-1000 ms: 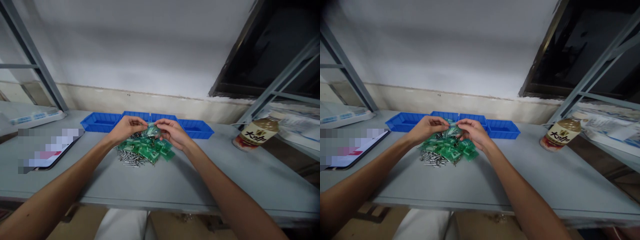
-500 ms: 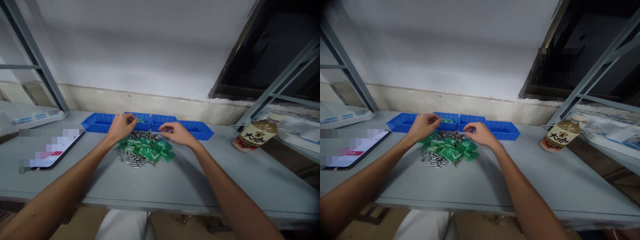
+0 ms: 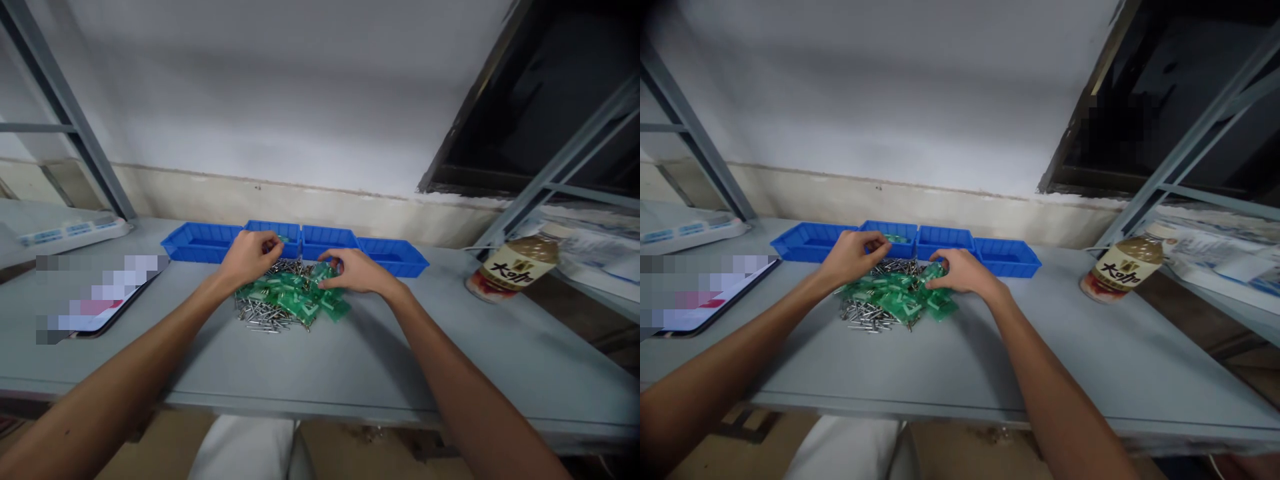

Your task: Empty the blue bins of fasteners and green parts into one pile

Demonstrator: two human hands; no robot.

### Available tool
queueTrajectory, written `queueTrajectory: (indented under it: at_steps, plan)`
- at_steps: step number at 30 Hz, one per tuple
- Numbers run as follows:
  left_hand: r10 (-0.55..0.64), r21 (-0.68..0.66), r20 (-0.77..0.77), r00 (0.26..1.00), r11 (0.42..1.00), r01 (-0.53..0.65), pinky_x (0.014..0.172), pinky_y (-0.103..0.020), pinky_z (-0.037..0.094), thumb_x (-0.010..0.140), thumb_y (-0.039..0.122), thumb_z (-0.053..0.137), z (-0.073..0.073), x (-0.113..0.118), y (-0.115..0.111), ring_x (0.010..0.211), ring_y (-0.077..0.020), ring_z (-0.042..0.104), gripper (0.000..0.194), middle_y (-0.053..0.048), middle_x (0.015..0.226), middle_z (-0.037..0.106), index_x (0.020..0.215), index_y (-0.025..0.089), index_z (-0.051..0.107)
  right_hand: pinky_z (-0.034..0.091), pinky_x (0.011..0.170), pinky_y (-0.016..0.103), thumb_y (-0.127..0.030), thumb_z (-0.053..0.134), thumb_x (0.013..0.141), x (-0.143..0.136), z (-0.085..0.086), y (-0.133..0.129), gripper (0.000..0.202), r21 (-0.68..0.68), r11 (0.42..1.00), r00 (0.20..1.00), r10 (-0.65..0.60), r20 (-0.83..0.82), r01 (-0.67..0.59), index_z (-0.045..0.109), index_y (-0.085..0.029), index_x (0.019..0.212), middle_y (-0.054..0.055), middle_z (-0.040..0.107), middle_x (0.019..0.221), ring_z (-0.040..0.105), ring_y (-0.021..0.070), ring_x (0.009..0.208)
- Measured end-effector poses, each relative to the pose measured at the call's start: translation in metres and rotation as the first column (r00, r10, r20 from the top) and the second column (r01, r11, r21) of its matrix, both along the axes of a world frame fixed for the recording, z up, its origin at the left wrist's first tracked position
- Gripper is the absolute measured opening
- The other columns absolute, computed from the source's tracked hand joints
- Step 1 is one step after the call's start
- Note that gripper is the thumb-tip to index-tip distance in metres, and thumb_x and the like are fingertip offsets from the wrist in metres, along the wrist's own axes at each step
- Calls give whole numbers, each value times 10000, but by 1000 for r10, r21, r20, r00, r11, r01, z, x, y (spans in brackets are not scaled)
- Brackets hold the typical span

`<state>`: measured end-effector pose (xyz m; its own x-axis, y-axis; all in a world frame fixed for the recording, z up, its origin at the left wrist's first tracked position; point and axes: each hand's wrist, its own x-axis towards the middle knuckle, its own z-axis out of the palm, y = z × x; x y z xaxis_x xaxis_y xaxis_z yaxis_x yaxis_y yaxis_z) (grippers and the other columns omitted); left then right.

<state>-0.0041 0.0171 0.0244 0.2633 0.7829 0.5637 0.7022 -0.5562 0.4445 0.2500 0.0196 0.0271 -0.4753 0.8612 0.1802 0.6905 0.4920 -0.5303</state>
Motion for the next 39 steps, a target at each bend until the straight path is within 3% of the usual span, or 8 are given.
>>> queueTrajectory:
  at_steps: [5,8,12,18,25,31,35,39]
  plan:
    - [-71,-31,24,997,997,71,578,-265,395,856,284,511,4,5,-6,561,-125,539,226,-6,665,670,737,194,681,389,607,304,-351,813,618,-3,7,0,376,51,997,994,60,-90,-56,713,-255,968,3,648,774,528,167,661]
    - [-159,-79,58,986,983,163,614,-259,423,862,310,537,7,9,-12,639,-138,585,209,-9,720,689,804,190,697,400,591,283,-404,797,641,-11,9,-2,321,48,999,957,4,-289,10,663,-221,869,-17,604,737,512,143,649]
    - [-278,-160,153,948,940,302,658,-267,459,819,395,645,9,14,-18,743,-160,626,251,-22,797,695,965,195,692,500,582,292,-466,719,731,-34,3,-10,306,-233,972,700,-160,-696,-10,545,-217,766,-20,563,721,552,126,616]
    - [-226,-223,280,933,930,293,660,-290,467,827,364,634,8,13,-14,696,-152,598,200,-33,762,676,862,171,675,593,632,352,-479,689,778,-59,-6,-21,295,-457,871,515,-312,-799,-181,565,-212,791,26,603,804,643,153,619]
    - [-122,-286,520,845,908,306,597,-268,461,814,332,657,5,5,-4,582,-128,588,157,-5,610,636,812,177,632,555,594,290,-328,745,735,-52,-2,-18,172,-379,911,544,-240,-804,-160,628,-205,759,-3,580,732,639,143,666]
    - [-147,-366,686,712,776,513,716,-319,509,827,365,648,5,8,-7,787,-193,688,216,-84,867,724,914,173,598,494,461,258,-350,720,732,-44,-13,-8,177,-107,992,662,-128,-739,73,741,-209,837,20,620,805,555,112,591]
    - [-134,-350,606,784,840,414,728,-316,505,812,426,656,4,9,-6,799,-189,663,272,-72,844,700,847,157,639,495,481,259,-278,675,757,-44,-11,-8,196,-155,988,686,-119,-718,9,756,-236,931,13,661,721,580,120,569]
    - [-113,-295,565,817,897,328,691,-289,489,746,372,727,3,9,-4,708,-152,624,262,-35,797,672,881,165,641,522,550,275,-204,678,704,-48,-3,-15,172,-346,930,563,-224,-795,-120,740,-227,863,18,697,768,680,190,735]
